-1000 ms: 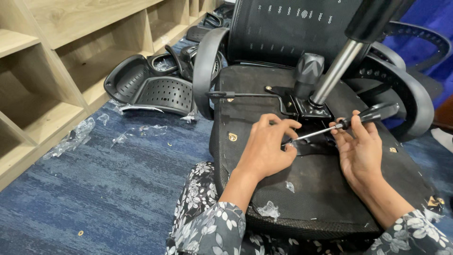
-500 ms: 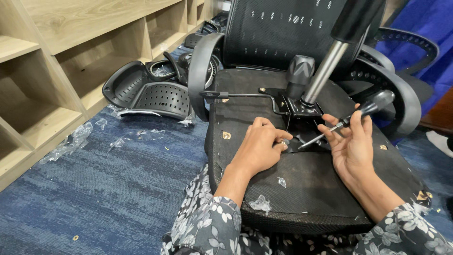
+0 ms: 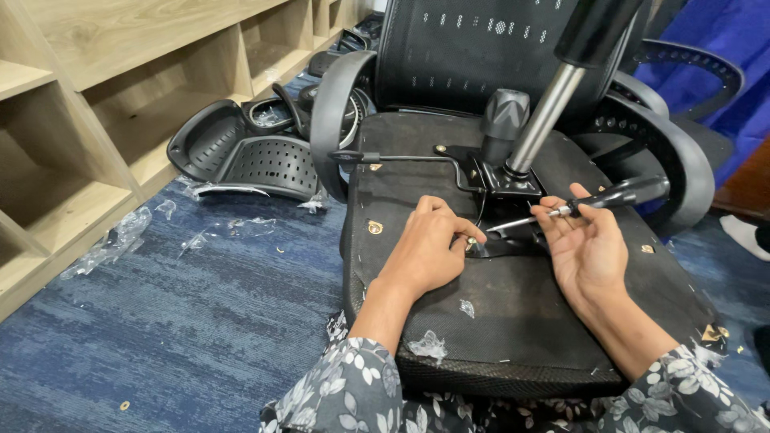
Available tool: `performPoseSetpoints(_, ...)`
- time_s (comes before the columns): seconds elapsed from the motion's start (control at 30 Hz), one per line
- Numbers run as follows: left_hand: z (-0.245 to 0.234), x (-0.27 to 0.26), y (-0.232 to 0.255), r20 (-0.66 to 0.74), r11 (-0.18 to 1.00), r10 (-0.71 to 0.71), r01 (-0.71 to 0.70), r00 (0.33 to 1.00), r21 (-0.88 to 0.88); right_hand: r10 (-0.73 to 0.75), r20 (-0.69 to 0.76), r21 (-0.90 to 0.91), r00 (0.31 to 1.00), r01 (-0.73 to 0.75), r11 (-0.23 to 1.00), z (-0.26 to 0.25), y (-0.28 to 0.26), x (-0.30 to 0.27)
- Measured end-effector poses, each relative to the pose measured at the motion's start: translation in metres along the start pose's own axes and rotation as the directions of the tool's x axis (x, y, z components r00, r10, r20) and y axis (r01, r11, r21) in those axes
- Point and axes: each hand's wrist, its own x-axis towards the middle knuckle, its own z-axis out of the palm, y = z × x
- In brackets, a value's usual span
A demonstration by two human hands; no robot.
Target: The person uses a screwdriver to tighten screws on the underside of an office chair seat, securing the central gas lift mechanism and a metal bracket. The person then removes the left armrest from the chair.
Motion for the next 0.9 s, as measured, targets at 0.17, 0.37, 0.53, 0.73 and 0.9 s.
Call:
performPoseSetpoints(0.17, -0.001, 0.000, -0.004, 0.020, 1.000, 0.002, -0.001, 1.000, -0.015, -0.035, 0.067, -0.161, 0.997, 0.045, 0.986, 0.011, 0.000, -0.010)
performPoseSetpoints(0.37, 0.003, -0.002, -0.003, -0.012, 1.000, 0.024, -0.024, 1.000, 0.003, -0.070, 0.059, -0.237, 0.996, 0.082, 0.968, 0.009, -0.001, -0.010)
performPoseSetpoints(0.53, 0.003, -0.001, 0.000, -0.067, 0.998, 0.027, -0.023, 0.997, 0.064, -0.093, 0.066, -0.265, 0.993, 0.108, 0.958, 0.005, -0.001, -0.007)
performPoseSetpoints(0.73, 0.002, 0.001, 0.008, -0.078, 0.992, -0.050, 0.058, 0.996, 0.108, -0.091, 0.081, -0.301, 0.993, 0.111, 0.947, 0.010, -0.004, -0.010)
performPoseSetpoints(0.9, 0.008, -0.004, 0.003, -0.073, 0.994, 0.089, -0.084, 0.993, 0.076, -0.056, 0.118, -0.280, 0.991, 0.087, 0.956, 0.019, -0.009, -0.014)
